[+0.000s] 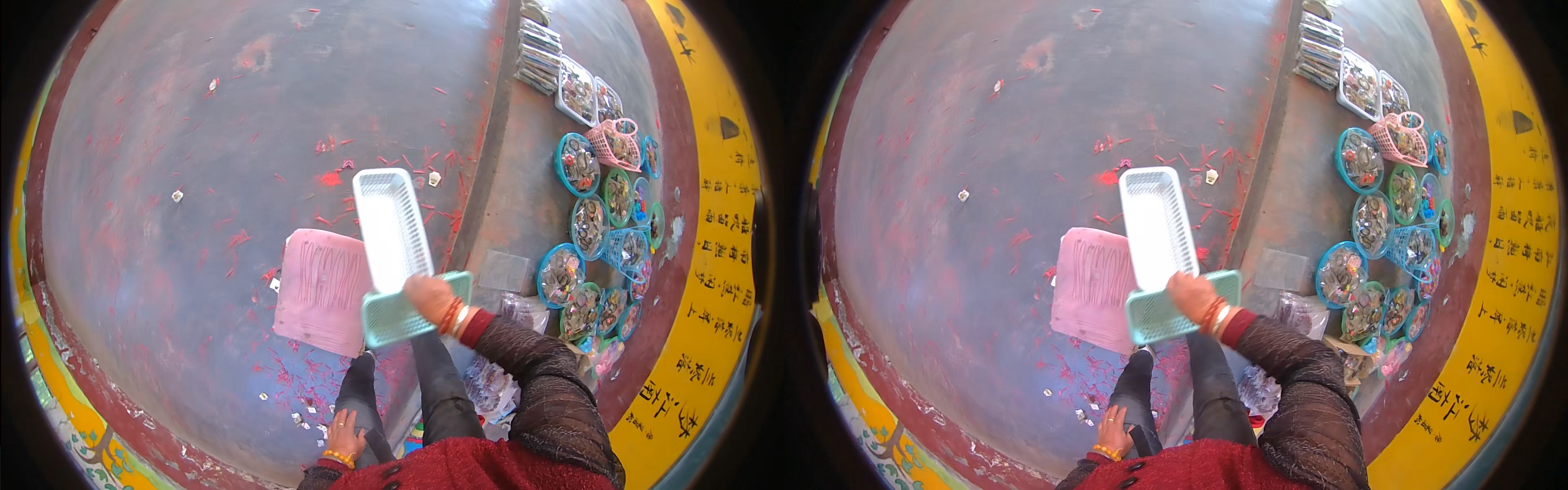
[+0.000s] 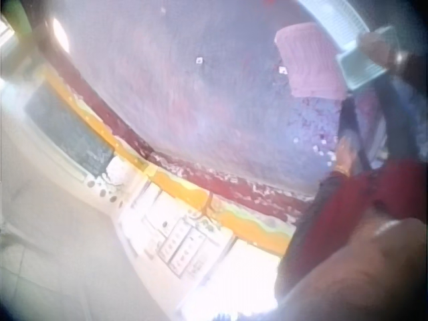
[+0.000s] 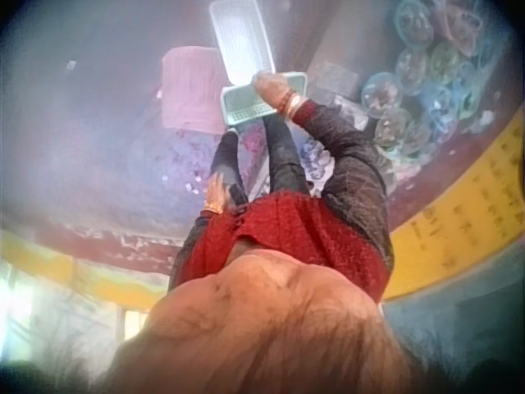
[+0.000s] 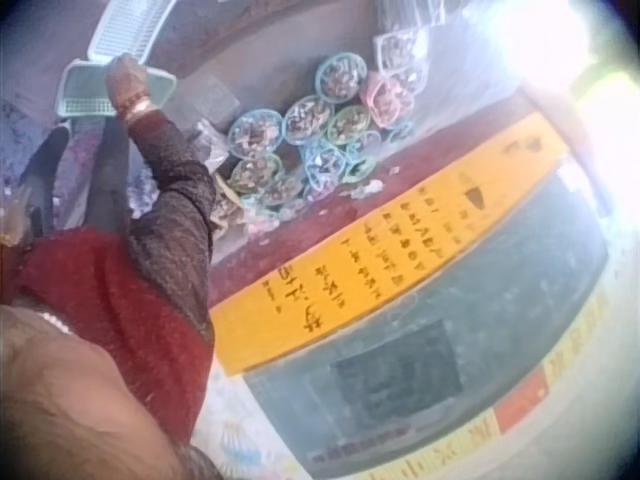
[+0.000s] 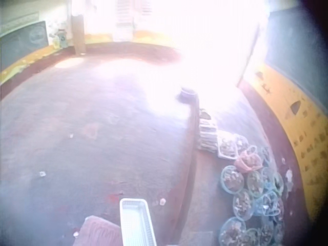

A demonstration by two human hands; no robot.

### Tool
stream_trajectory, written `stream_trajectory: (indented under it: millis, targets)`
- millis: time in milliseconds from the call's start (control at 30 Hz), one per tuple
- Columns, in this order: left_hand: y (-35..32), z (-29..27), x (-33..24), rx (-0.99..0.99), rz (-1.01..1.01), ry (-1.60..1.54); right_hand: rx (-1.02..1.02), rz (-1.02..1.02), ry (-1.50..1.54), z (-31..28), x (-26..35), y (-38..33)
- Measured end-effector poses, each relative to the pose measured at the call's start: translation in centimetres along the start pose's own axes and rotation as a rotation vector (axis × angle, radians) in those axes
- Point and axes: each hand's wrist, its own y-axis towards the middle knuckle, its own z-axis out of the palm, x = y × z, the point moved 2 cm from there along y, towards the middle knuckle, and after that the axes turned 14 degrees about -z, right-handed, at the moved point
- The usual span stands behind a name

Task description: The person sits on a small stool and sorts small items from a green bowl into a white plastic basket. They pick up items individually from the bowl and place them into the basket.

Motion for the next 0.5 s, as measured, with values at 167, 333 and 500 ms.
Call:
stream_trajectory:
  millis: [167, 333, 500]
  targets:
    - [-1.2, 1.1, 0.8, 0.019, -0.04, -0.038, 0.328, 0.012, 0.369, 4.9, 12.1, 4.8]
    - [-1.9, 2.3, 2.1, -0.005, -0.028, -0.097, 0.353, -0.094, 0.356, 9.4, 18.7, 6.3]
    - [-2.8, 2.9, 3.0, 0.001, -0.026, -0.154, 0.289, -0.18, 0.442, 7.0, 21.6, 6.1]
